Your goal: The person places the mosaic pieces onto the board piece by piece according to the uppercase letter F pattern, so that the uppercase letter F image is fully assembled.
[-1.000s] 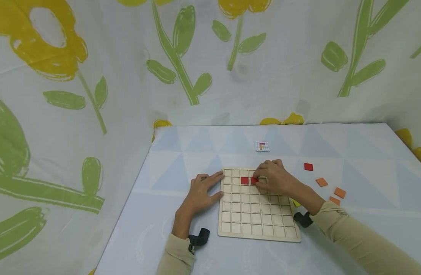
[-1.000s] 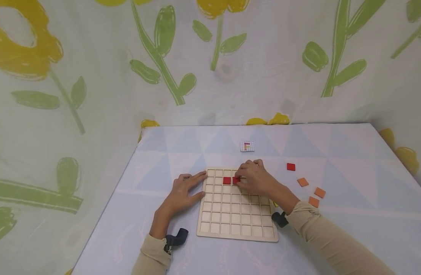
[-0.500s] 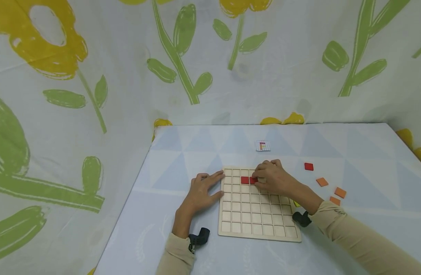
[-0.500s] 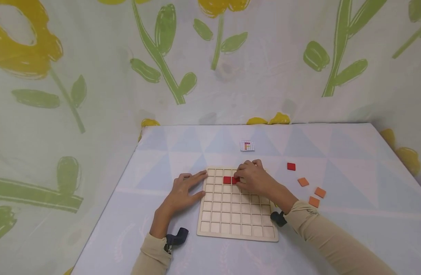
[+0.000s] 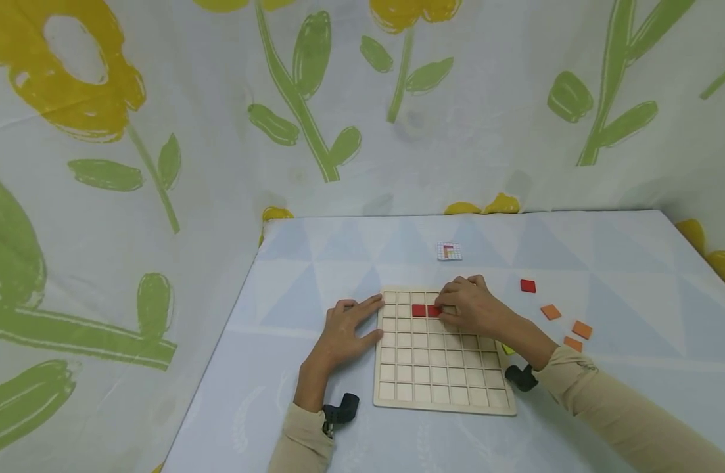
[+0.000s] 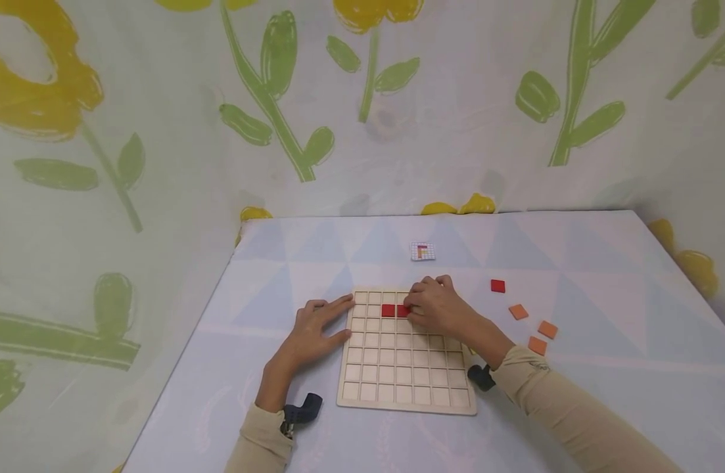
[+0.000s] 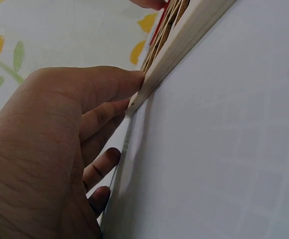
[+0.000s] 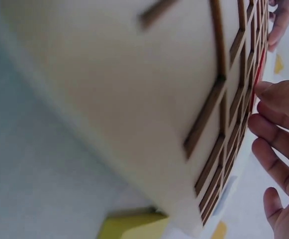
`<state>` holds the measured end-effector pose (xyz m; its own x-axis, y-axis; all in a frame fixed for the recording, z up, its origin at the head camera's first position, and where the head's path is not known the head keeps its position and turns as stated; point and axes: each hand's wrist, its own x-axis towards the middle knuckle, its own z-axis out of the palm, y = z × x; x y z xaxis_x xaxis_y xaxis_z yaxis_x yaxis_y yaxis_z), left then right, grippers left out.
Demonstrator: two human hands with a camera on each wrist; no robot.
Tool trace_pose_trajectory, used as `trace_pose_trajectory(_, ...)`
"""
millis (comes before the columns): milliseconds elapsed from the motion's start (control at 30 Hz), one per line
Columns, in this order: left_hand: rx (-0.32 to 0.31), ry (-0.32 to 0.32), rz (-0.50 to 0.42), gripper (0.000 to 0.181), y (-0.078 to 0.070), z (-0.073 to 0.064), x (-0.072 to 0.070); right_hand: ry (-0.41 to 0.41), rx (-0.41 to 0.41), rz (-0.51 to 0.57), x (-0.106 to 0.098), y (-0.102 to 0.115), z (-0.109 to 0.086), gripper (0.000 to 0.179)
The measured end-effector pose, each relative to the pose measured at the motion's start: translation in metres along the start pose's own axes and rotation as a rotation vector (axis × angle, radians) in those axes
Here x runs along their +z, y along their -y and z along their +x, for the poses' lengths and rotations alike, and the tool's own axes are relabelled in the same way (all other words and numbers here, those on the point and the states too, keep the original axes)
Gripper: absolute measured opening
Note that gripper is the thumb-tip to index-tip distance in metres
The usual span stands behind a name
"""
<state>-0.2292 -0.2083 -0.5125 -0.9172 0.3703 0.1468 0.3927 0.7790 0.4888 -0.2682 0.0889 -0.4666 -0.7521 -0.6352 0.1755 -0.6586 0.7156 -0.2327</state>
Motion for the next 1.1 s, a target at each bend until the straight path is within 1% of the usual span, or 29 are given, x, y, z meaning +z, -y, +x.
trace_pose_trajectory(67,0.001,-0.004,-0.005,0.060,-0.001,0.000,0.000,-0.005,0.006,0.009,-0.001,-0.001,-0.002,0.016)
trace_pose_trajectory(200,0.009,-0.010,-0.009,0.060,-0.001,0.000,0.001,-0.050,-0.011,0.013,-0.005,-0.006,-0.009,0.015)
trace_pose_trajectory(300,0.016,-0.009,-0.013,0.060,0.001,0.000,0.002,-0.045,0.028,0.017,-0.008,-0.012,-0.014,0.016)
trace_pose_trajectory(433,0.010,0.005,-0.015,0.061,0.001,0.000,0.001,-0.010,0.089,0.041,-0.014,-0.024,-0.024,0.019)
trace_pose_trajectory(600,-0.008,0.020,-0.008,0.061,0.000,0.000,0.001,-0.040,0.108,0.041,-0.021,-0.040,-0.037,0.018)
trace_pose_trajectory(767,0.001,0.012,-0.015,0.060,0.000,-0.001,0.001,-0.071,0.138,0.041,-0.026,-0.054,-0.049,0.017)
trace_pose_trajectory(1100,0.001,0.010,-0.011,0.060,0.002,0.000,0.003,-0.065,0.201,0.018,-0.035,-0.072,-0.064,0.018)
